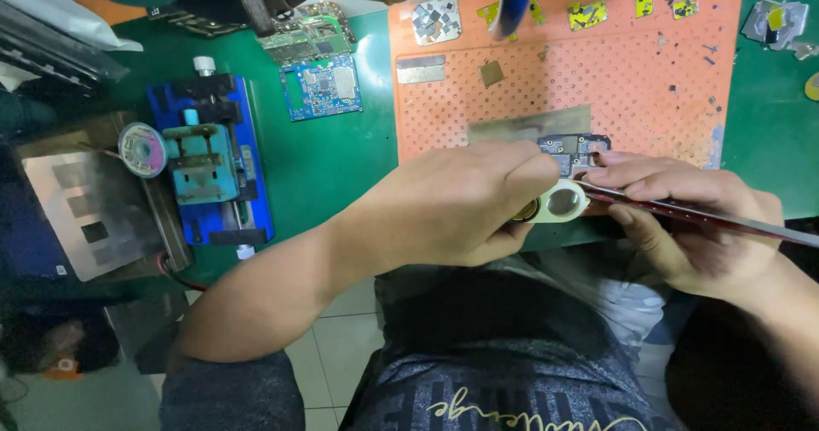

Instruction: The person removes a battery from a mobile phone frame and then uses tweezers and a magnifying glass to inspect a small component on a circuit board.

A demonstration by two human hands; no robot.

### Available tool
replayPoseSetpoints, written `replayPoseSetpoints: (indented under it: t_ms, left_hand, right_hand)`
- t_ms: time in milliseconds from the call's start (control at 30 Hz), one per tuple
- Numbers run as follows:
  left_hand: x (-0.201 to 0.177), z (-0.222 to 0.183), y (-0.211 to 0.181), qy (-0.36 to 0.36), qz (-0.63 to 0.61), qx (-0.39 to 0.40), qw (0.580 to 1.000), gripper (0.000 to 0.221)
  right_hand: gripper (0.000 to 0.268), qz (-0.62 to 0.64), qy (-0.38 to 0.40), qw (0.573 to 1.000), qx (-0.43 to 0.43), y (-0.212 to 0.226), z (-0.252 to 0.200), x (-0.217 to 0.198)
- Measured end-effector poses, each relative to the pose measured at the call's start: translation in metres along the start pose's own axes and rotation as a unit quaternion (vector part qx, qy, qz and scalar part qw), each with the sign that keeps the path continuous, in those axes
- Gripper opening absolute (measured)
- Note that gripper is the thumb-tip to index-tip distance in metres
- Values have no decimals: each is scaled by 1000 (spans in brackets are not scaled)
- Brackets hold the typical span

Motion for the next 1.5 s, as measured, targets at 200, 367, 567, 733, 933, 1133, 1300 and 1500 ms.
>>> replayPoseSetpoints:
  t_ms: [200, 367, 567, 733, 933, 1133, 1300, 1500]
  left_hand:
    - [1, 0, 0, -9, 10, 8, 1000, 26]
    - [4, 0, 1, -6, 4, 5, 1000, 24]
    - [3, 0, 1, -3, -3, 8, 1000, 25]
    - [-7, 0, 1, -20, -10, 2, 1000, 28]
    - [-23, 0, 14, -65, 28, -88, 994, 41]
    - [-17, 8, 15, -55, 22, -82, 995, 41]
    - [-3, 7, 34, 11, 8, -155, 988, 35]
    - [1, 4, 39, 22, -5, -172, 985, 38]
  right_hand:
    - [22, -17, 13, 1000, -1, 4, 6, 4]
    - [21, -44, 6, 999, -10, 6, 8, 5]
    - [20, -47, 11, 999, 12, 2, 8, 5]
    - [21, -32, 6, 999, 18, 1, 7, 2]
    - [22, -34, -7, 999, -7, 7, 6, -3]
    - [18, -42, 13, 998, -40, 13, 9, 2]
    - [17, -28, 49, 998, -37, 11, 9, 6]
    - [9, -66, 54, 996, -30, 14, 8, 12]
Point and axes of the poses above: each hand's wrist, its own z-axis towards the middle knuckle, its own x-axis out of the palm, y = z × x, the point moved 9 cm from there along z, towards the middle knuckle, and after that the axes turned 5 degrees about z, right-handed, at the moved point
